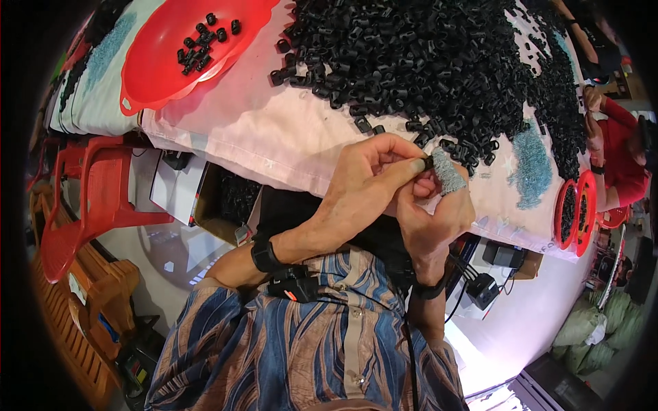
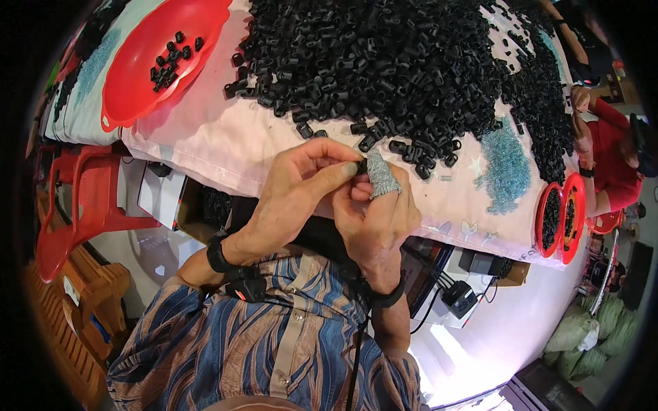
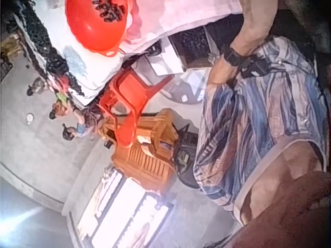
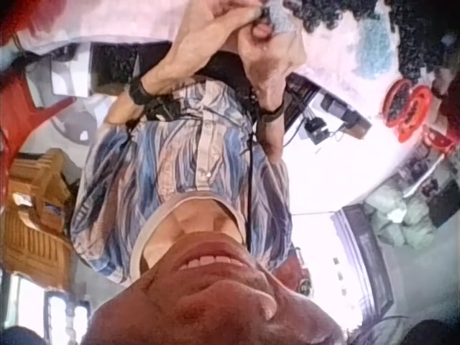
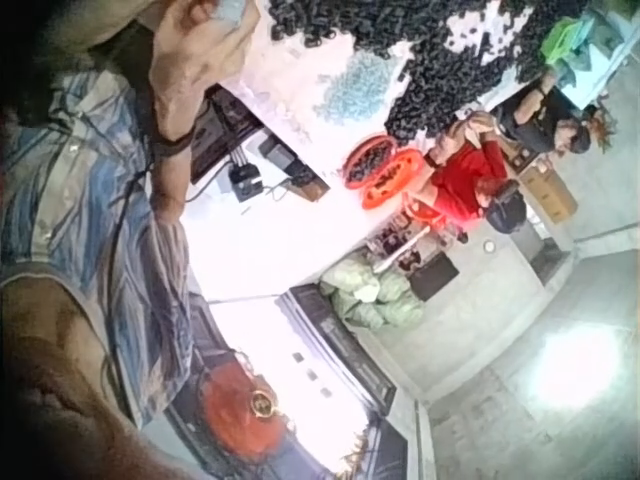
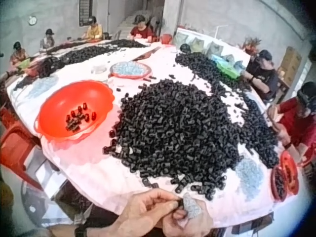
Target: Sorting and inspecting small black plastic shoe components at a table.
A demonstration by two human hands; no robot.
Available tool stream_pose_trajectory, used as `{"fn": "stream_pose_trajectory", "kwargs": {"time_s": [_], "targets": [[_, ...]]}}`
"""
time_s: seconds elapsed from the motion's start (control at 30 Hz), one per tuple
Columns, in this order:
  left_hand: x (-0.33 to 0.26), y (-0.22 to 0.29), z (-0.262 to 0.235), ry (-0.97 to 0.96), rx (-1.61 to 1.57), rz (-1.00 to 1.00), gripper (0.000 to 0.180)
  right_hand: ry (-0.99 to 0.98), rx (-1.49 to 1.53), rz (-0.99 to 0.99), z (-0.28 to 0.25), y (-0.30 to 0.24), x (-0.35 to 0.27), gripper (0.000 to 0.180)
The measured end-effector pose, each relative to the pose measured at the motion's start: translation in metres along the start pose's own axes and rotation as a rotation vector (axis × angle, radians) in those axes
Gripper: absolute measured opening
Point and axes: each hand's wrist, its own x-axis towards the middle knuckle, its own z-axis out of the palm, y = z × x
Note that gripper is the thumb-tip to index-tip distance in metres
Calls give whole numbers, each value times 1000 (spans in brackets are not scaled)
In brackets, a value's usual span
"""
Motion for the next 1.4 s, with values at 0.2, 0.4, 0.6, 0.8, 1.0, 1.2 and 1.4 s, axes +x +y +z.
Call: {"fn": "stream_pose_trajectory", "kwargs": {"time_s": [0.2,0.4,0.6,0.8,1.0,1.2,1.4], "targets": [[1,8,-6,-113,-106,-115,21,-42,14,-68,-9,2,9,32],[-1,7,-3,-127,-172,-120,19,-68,102,-35,-13,3,10,34],[2,8,-8,-181,-205,-131,22,-28,141,-13,-9,5,7,33],[0,9,-5,-150,-251,-152,17,-5,105,-60,-11,9,6,34],[1,6,-8,-172,-212,-145,12,-48,115,-83,-15,10,6,32],[1,-1,-14,-219,-132,-129,8,-112,145,-98,-19,10,6,31],[3,5,-9,-225,-73,-141,8,-56,153,-52,-17,13,1,30]]}}
